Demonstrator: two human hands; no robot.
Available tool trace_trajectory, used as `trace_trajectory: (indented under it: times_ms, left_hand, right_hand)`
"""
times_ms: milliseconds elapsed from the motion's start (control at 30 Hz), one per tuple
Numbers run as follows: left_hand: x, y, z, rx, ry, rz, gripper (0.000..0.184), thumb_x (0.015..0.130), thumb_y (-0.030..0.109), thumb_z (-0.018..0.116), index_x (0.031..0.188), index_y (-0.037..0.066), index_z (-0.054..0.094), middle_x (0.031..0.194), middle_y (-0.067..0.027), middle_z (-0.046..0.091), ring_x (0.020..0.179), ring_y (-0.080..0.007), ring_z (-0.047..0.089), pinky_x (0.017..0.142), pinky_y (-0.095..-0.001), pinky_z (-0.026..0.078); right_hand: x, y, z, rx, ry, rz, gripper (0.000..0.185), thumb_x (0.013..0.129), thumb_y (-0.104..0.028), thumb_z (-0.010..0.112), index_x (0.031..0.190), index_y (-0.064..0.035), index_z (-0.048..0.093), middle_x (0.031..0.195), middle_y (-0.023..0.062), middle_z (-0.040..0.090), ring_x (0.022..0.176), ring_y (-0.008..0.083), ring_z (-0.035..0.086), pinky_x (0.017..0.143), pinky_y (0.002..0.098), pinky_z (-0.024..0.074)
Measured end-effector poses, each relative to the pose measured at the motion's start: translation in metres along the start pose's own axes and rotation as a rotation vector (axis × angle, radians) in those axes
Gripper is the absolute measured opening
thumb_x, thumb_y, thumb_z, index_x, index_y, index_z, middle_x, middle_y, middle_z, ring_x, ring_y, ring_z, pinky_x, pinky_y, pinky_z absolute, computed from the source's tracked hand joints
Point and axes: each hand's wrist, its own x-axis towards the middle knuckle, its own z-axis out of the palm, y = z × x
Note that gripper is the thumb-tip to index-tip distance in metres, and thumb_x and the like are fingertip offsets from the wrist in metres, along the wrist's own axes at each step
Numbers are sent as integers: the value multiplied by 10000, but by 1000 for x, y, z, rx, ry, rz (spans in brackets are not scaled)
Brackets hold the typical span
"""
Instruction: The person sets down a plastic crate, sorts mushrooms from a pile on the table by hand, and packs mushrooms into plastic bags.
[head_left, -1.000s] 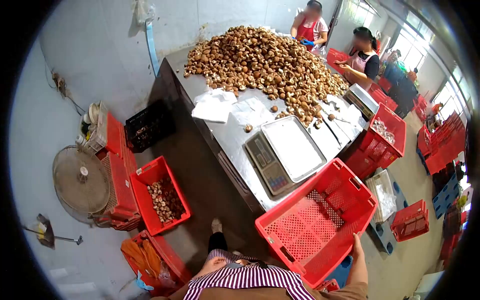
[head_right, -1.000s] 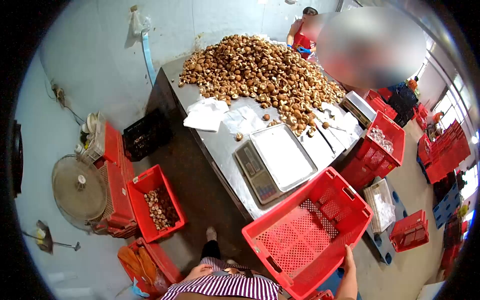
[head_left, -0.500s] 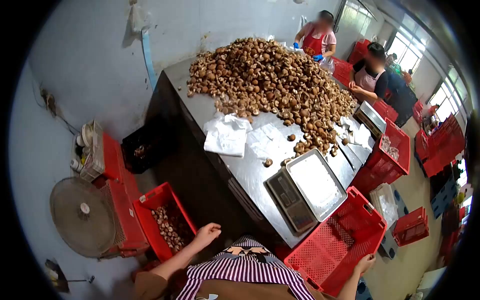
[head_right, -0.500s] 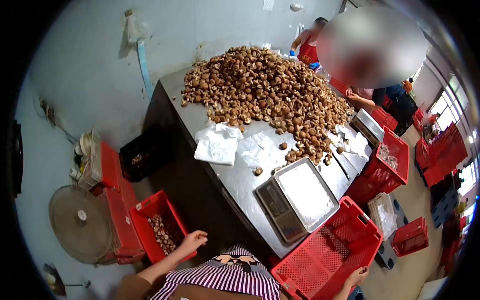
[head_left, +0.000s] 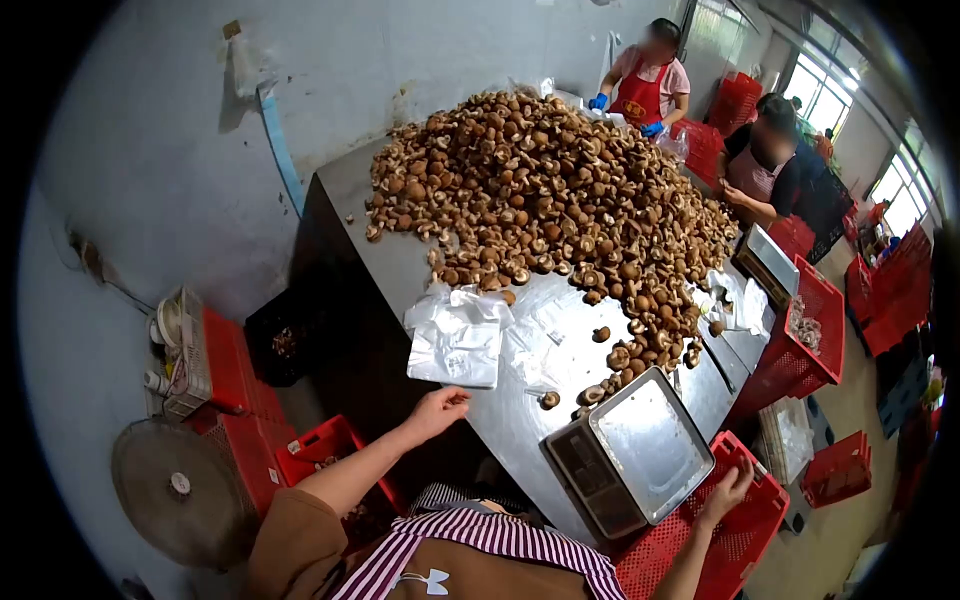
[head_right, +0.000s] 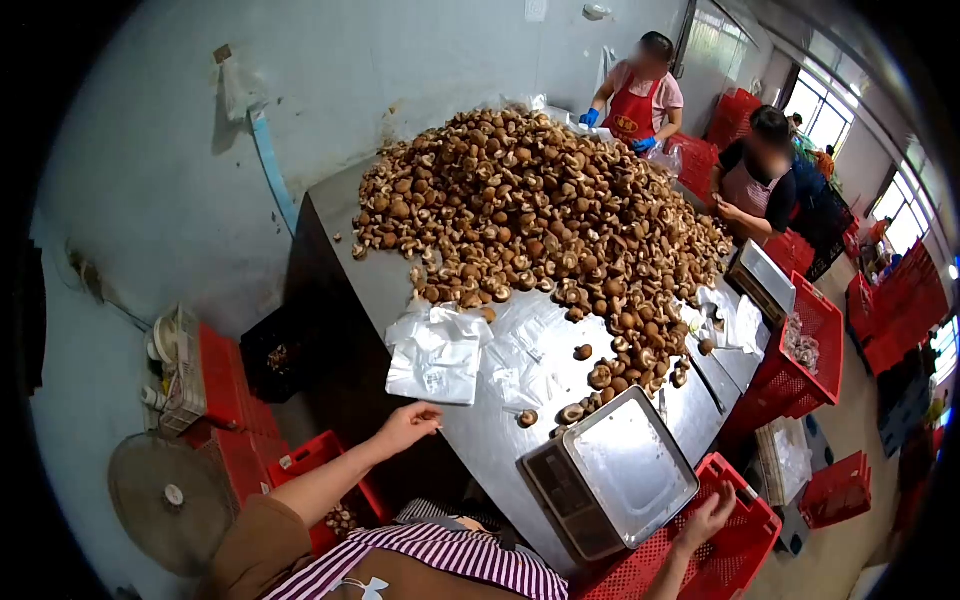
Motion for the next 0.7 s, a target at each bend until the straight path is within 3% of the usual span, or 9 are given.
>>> trace_trajectory:
  times_ms: [133,200,300,400,500,533,600,633,700]
  left_hand:
    - [52,5,-33,-168,101,15,303,926,114,643,1204,-2,614,1019,-41,663,865,-114,640,785,-258,524]
    - [82,16,-52,-107,139,39,306,912,113,657,1199,12,618,1034,-32,655,849,-95,624,727,-245,505]
    - [145,17,-84,-30,219,100,284,875,116,682,1144,30,646,963,-31,664,811,-99,620,725,-259,514]
    - [217,10,-117,-24,321,118,293,875,131,682,1150,38,648,1005,-43,686,814,-131,641,727,-288,518]
    - [270,52,-146,-61,297,12,399,922,182,642,1280,26,563,1027,-78,689,833,-161,651,755,-329,518]
    - [289,67,-156,-8,292,-64,412,943,205,620,1309,35,538,1070,-83,671,927,-171,645,790,-353,510]
    - [355,33,-176,31,373,41,436,946,236,627,1330,57,525,1140,-83,631,1039,-200,620,848,-368,505]
    - [361,71,-179,-52,335,-60,473,953,248,626,1373,81,486,1168,-87,600,1093,-221,599,901,-368,502]
    - [396,90,-190,-47,401,-43,532,961,258,621,1422,77,429,1277,-106,536,1139,-238,569,965,-382,484]
  right_hand:
    - [14,-41,69,-12,-163,-159,292,972,-38,492,1248,23,565,1226,122,603,1176,240,554,1035,343,402]
    - [22,-70,99,-49,-202,-204,288,946,-28,505,1221,20,577,1204,121,609,1159,241,558,1033,345,394]
    - [33,-102,148,-49,-298,-236,274,924,-28,523,1185,16,596,1191,127,618,1158,243,561,1036,347,392]
    - [40,-137,208,-45,-413,-281,262,908,-26,573,1165,11,608,1148,138,630,1117,253,579,1006,354,413]
    - [53,-182,278,-65,-546,-416,275,875,-25,621,1151,-26,627,1118,135,635,1060,254,586,934,350,434]
    - [60,-193,302,-75,-595,-435,280,868,-34,629,1149,-33,632,1120,136,637,1059,264,584,930,360,428]
    - [75,-216,351,-175,-636,-589,301,855,-56,642,1156,-44,632,1116,139,643,1072,299,574,956,392,404]
    - [85,-221,380,-178,-686,-636,314,857,-81,651,1168,-54,628,1132,132,642,1102,314,556,976,407,384]
    - [103,-239,436,-226,-798,-689,332,875,-171,665,1189,-72,622,1180,130,625,1135,317,538,988,425,386]
